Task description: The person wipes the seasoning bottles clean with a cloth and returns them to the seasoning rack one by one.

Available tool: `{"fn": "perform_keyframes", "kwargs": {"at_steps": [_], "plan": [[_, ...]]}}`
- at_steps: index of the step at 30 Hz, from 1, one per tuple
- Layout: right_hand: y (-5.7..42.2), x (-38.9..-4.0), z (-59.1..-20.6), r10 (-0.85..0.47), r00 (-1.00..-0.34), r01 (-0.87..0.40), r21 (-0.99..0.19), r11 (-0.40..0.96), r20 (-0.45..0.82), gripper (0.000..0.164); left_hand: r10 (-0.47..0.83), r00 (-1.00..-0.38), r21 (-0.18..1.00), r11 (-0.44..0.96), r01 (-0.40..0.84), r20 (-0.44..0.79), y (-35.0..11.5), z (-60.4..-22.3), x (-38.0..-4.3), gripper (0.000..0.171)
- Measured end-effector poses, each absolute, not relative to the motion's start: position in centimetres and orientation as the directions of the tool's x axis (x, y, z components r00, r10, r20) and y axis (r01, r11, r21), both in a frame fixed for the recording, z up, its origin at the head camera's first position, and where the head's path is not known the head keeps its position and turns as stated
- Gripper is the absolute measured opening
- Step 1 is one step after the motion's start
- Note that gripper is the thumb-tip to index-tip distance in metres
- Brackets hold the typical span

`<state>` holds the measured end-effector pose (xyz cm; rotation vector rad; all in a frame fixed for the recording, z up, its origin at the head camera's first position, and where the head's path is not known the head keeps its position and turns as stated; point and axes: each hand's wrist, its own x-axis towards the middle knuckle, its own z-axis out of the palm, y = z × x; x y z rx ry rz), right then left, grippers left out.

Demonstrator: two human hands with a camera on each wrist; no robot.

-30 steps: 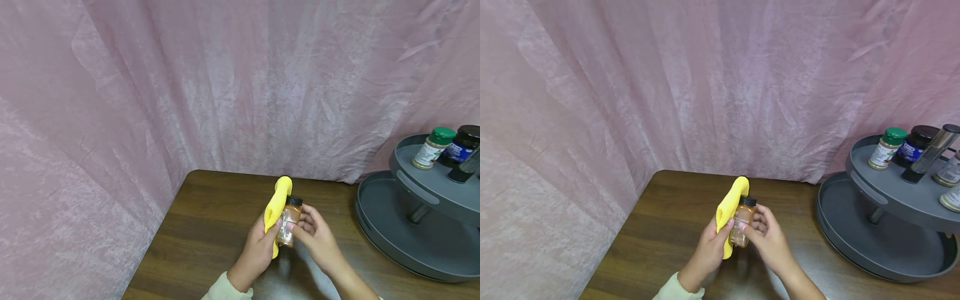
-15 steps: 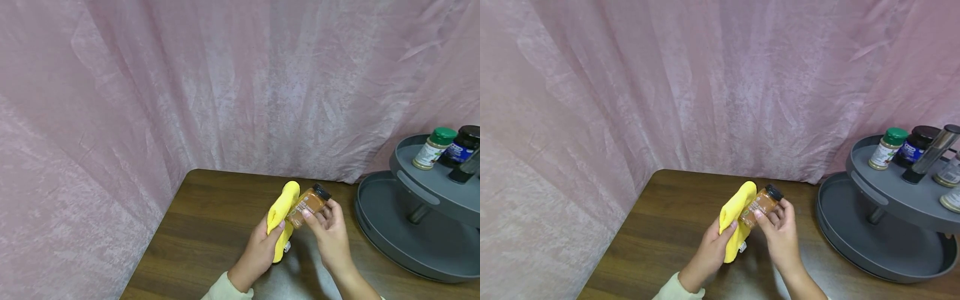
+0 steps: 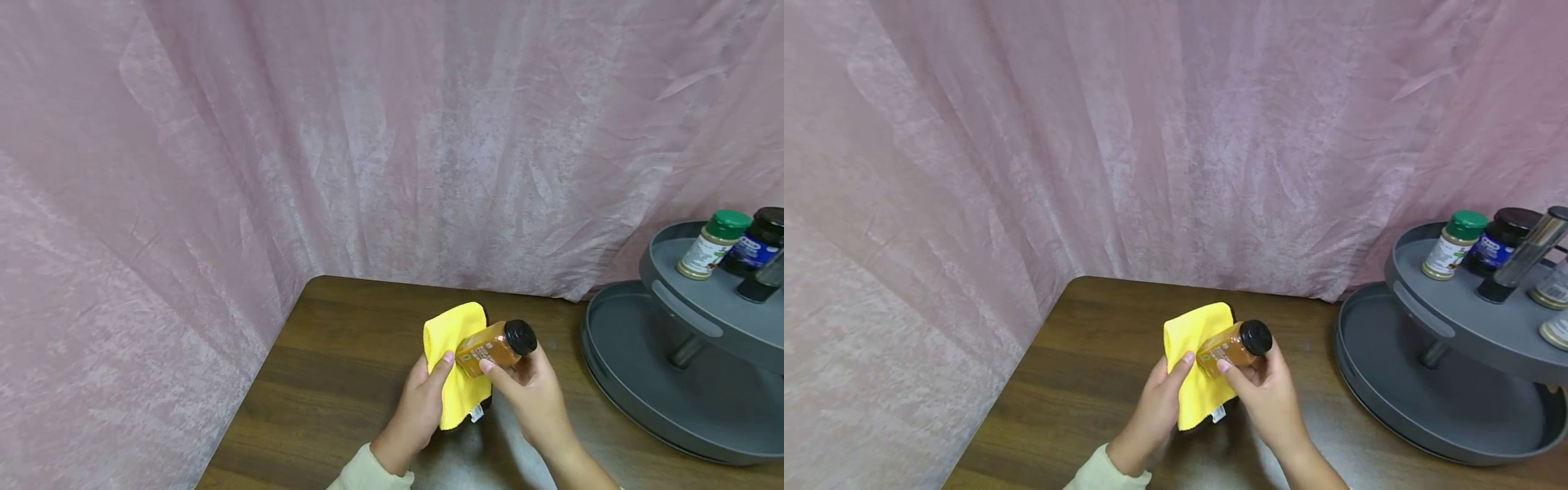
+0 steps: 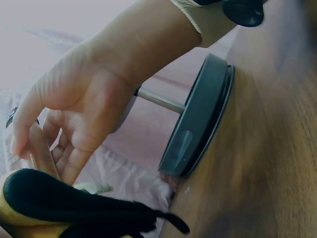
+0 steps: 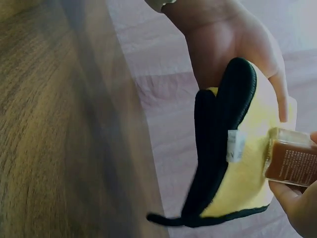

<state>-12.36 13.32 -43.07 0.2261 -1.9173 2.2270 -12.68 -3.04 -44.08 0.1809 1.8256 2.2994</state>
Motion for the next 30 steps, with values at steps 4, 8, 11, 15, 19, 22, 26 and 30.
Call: {"fn": "perform_keyframes", "kwargs": {"at_steps": [4, 8, 11, 15, 19, 22, 26, 30], "plan": [[13.55, -12.32, -43.03, -0.01, -0.971, -0.238, -0.97, -0.059, 0.239, 0.051, 0.187, -0.981, 0.966, -0.242, -0.095, -0.049, -3.28, -43.9, -12.92, 0.044], [13.77, -12.54, -42.96, 0.008, -0.973, -0.231, -0.973, -0.022, 0.231, 0.048, 0.188, -0.981, 0.965, -0.247, -0.092, -0.046, -3.48, -43.79, -12.95, 0.045], [13.93, -12.81, -43.03, 0.043, -0.972, -0.231, -0.973, -0.026, 0.23, 0.048, 0.206, -0.977, 0.964, -0.248, -0.099, -0.048, -3.52, -43.82, -12.89, 0.045], [14.06, -13.05, -43.19, 0.088, -0.963, -0.259, -0.964, -0.059, 0.253, 0.05, 0.223, -0.973, 0.96, -0.256, -0.113, -0.056, -3.45, -43.84, -12.81, 0.044], [14.13, -13.08, -43.14, 0.14, -0.954, -0.28, -0.955, -0.104, 0.264, 0.052, 0.235, -0.969, 0.963, -0.233, -0.136, -0.08, -3.25, -43.9, -12.66, 0.043], [14.18, -13.02, -42.96, 0.156, -0.951, -0.287, -0.949, -0.13, 0.266, 0.053, 0.26, -0.96, 0.967, -0.198, -0.157, -0.103, -2.99, -44.07, -12.54, 0.041], [14.15, -12.92, -42.73, 0.138, -0.953, -0.292, -0.94, -0.178, 0.27, 0.054, 0.268, -0.957, 0.967, -0.192, -0.169, -0.114, -2.68, -44.27, -12.43, 0.042], [14.06, -12.67, -42.71, 0.105, -0.959, -0.28, -0.939, -0.201, 0.263, 0.052, 0.265, -0.958, 0.962, -0.216, -0.17, -0.11, -2.55, -44.39, -12.38, 0.045]]}}
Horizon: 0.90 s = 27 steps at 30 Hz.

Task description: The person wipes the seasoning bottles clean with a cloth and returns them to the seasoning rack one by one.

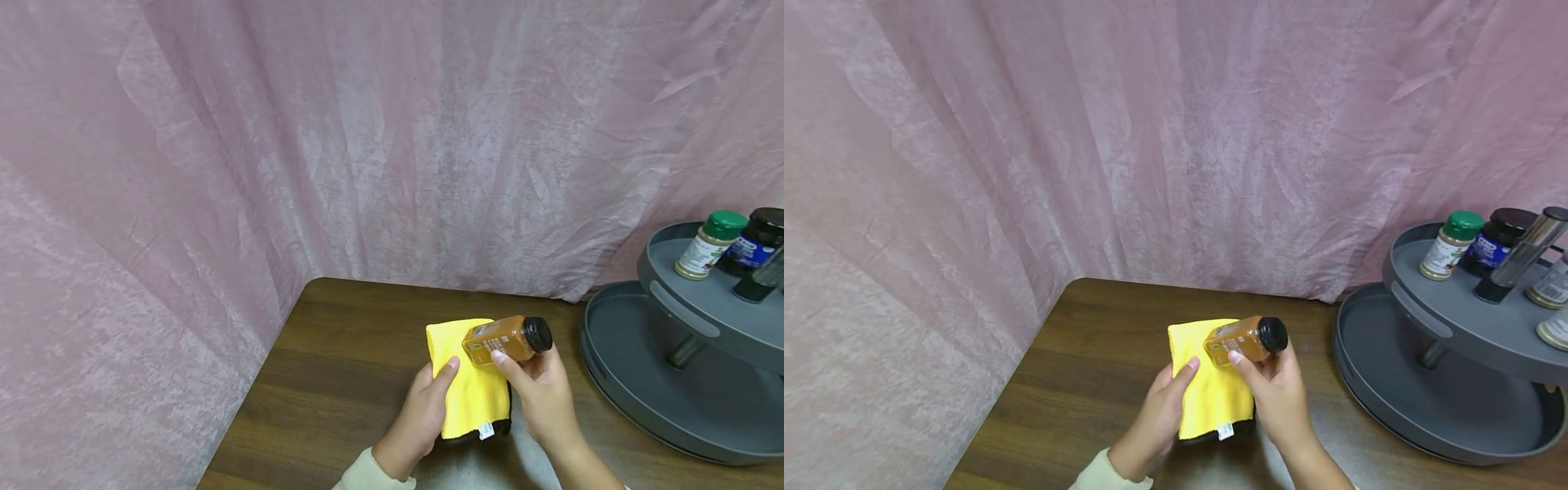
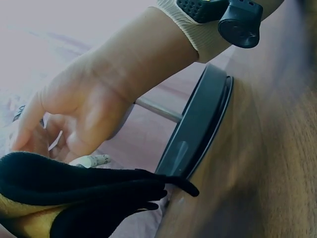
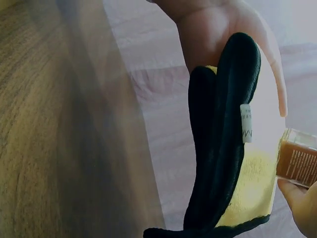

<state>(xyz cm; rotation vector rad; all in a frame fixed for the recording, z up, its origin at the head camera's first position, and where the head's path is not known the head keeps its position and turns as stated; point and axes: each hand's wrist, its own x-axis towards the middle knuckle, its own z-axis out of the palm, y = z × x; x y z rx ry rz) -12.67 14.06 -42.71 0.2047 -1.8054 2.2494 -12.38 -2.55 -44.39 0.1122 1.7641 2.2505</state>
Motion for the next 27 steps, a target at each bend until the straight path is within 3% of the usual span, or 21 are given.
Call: {"fn": "perform_keyframes", "kwargs": {"at_steps": [12, 27], "plan": [[14.6, -12.3, -42.6, -0.115, -0.942, -0.306, -0.947, -0.094, 0.315, 0.049, 0.199, -0.977, 0.953, -0.275, -0.126, -0.072, -2.9, -44.0, -12.6, 0.048], [15.1, -13.1, -42.8, -0.01, -0.94, -0.342, -0.94, -0.006, 0.342, 0.06, 0.188, -0.979, 0.956, -0.266, -0.127, -0.078, -3.3, -43.8, -12.8, 0.049]]}}
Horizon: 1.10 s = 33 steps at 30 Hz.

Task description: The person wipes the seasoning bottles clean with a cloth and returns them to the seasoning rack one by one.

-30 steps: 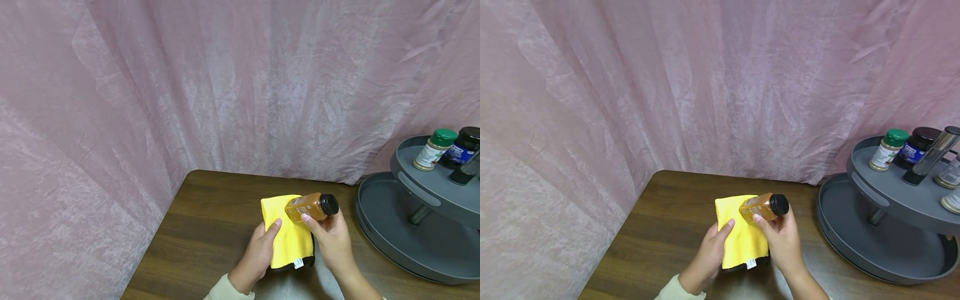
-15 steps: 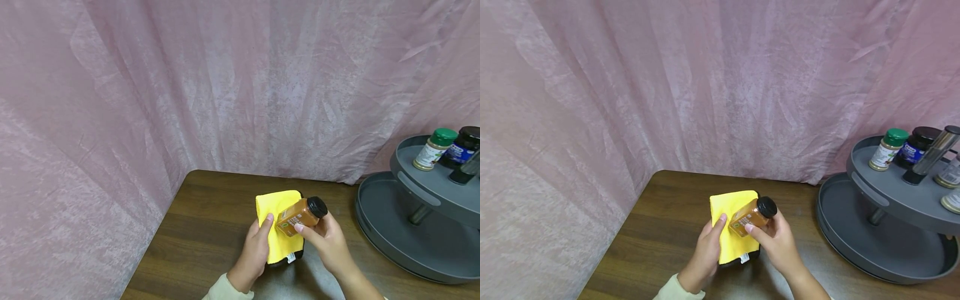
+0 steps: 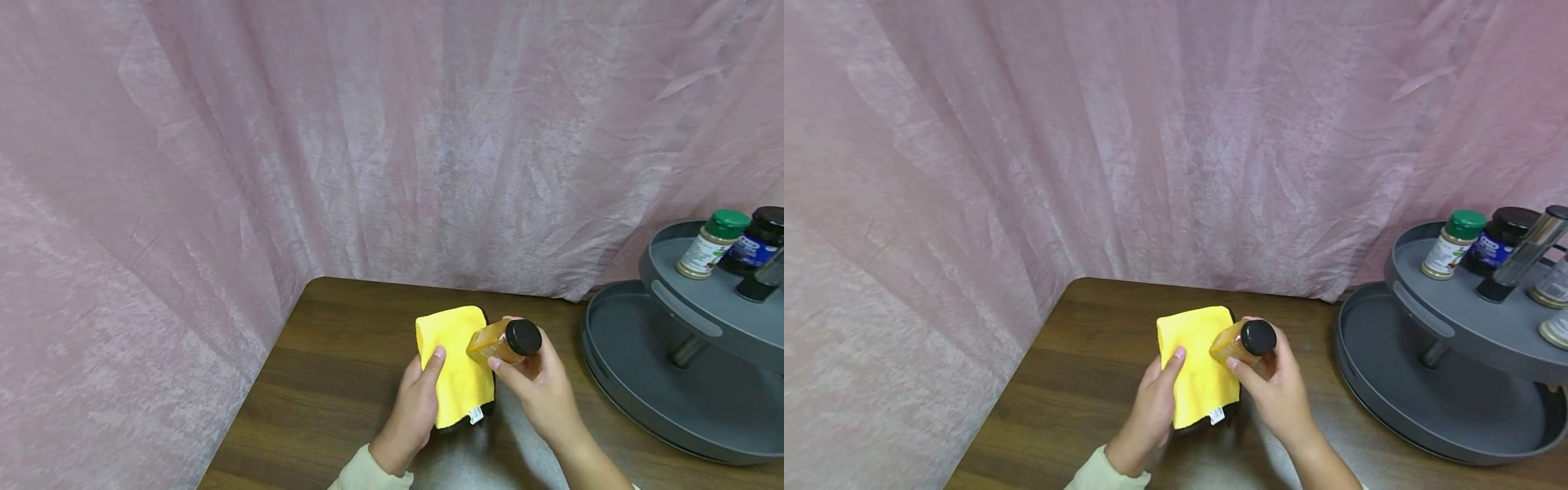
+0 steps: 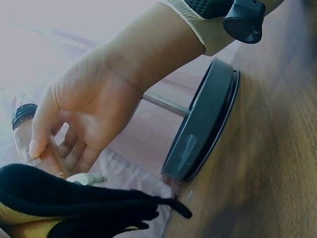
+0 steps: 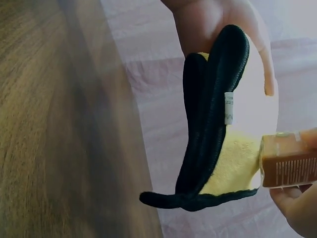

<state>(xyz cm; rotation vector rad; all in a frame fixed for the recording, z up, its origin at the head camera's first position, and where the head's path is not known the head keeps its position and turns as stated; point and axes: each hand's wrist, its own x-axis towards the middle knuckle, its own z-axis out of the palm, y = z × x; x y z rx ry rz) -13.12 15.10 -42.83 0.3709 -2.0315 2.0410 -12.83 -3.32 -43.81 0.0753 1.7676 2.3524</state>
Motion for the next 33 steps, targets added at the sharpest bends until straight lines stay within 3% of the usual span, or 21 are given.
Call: {"fn": "perform_keyframes", "kwargs": {"at_steps": [7, 16, 20, 27, 33], "plan": [[14.9, -13.3, -42.9, 0.051, -0.932, -0.362, -0.926, -0.108, 0.359, 0.059, 0.246, -0.965, 0.958, -0.24, -0.154, -0.093, -3.0, -43.9, -12.6, 0.046], [14.5, -12.9, -42.4, 0.08, -0.964, -0.267, -0.925, -0.27, 0.255, 0.057, 0.278, -0.955, 0.96, -0.225, -0.167, -0.101, -3.1, -44.0, -12.6, 0.047], [14.5, -12.6, -42.3, 0.041, -0.971, -0.238, -0.936, -0.258, 0.235, 0.057, 0.281, -0.953, 0.96, -0.219, -0.176, -0.11, -3.3, -44.0, -12.8, 0.048], [15.0, -12.4, -42.2, -0.138, -0.946, -0.264, -0.945, -0.193, 0.293, 0.058, 0.223, -0.967, 0.954, -0.242, -0.178, -0.124, -3.6, -43.9, -13.0, 0.049], [15.5, -12.7, -42.0, -0.15, -0.943, -0.274, -0.949, -0.154, 0.297, 0.056, 0.172, -0.976, 0.947, -0.27, -0.176, -0.132, -3.7, -43.9, -13.2, 0.048]]}}
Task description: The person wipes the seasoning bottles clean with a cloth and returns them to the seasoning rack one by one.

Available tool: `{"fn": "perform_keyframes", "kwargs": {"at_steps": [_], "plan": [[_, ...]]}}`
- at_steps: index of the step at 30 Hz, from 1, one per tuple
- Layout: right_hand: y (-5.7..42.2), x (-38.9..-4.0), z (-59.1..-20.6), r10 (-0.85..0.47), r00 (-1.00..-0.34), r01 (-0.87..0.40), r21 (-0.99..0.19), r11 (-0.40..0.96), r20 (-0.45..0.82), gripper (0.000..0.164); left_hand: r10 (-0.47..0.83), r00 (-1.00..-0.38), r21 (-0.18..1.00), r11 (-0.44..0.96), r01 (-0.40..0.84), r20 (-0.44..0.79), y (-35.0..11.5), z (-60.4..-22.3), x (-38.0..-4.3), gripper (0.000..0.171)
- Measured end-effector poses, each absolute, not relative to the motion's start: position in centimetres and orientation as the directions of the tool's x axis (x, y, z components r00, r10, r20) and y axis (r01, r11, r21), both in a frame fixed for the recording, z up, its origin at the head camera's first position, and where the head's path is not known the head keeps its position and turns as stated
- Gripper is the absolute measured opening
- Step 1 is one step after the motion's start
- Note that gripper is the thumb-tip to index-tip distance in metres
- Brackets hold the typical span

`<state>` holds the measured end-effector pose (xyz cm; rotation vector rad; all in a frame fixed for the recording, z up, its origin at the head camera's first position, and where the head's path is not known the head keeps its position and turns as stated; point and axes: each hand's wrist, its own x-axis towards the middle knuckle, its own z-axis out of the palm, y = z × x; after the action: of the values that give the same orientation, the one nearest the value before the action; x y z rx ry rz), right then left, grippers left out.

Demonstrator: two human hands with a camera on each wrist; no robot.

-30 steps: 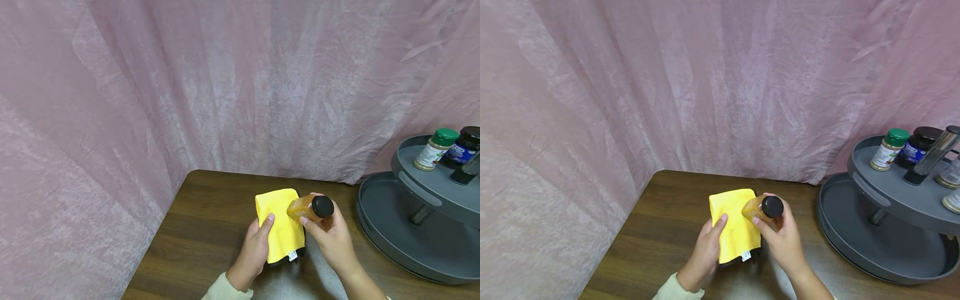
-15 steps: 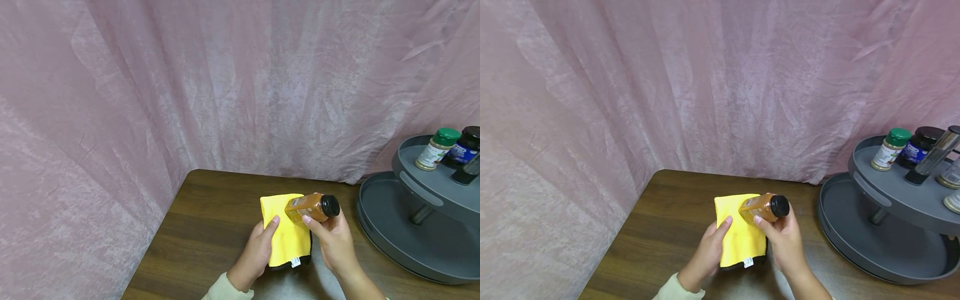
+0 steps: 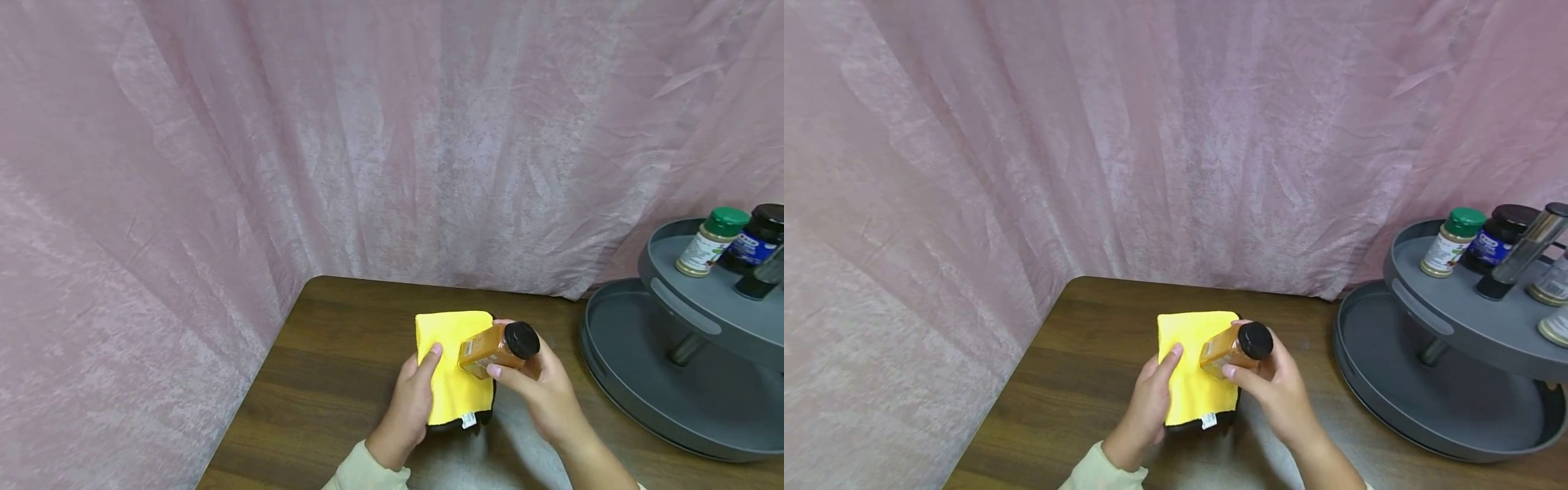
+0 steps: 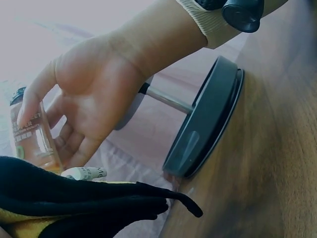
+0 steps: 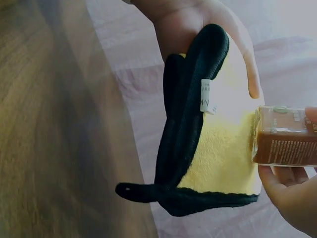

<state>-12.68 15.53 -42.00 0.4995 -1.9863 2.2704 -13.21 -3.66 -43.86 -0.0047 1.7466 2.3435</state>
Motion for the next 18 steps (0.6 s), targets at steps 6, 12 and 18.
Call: {"fn": "perform_keyframes", "kwargs": {"at_steps": [6, 12, 18], "plan": [[15.77, -12.97, -41.95, -0.12, -0.948, -0.28, -0.951, -0.13, 0.296, 0.055, 0.148, -0.979, 0.944, -0.28, -0.175, -0.138, -3.63, -43.81, -13.23, 0.048], [15.72, -13.22, -42.17, -0.045, -0.944, -0.319, -0.939, -0.133, 0.327, 0.058, 0.185, -0.971, 0.949, -0.248, -0.197, -0.153, -3.66, -43.73, -13.11, 0.047], [15.39, -13.25, -42.27, 0.038, -0.948, -0.318, -0.936, -0.15, 0.316, 0.061, 0.23, -0.963, 0.951, -0.24, -0.196, -0.141, -3.3, -43.82, -12.75, 0.047]]}}
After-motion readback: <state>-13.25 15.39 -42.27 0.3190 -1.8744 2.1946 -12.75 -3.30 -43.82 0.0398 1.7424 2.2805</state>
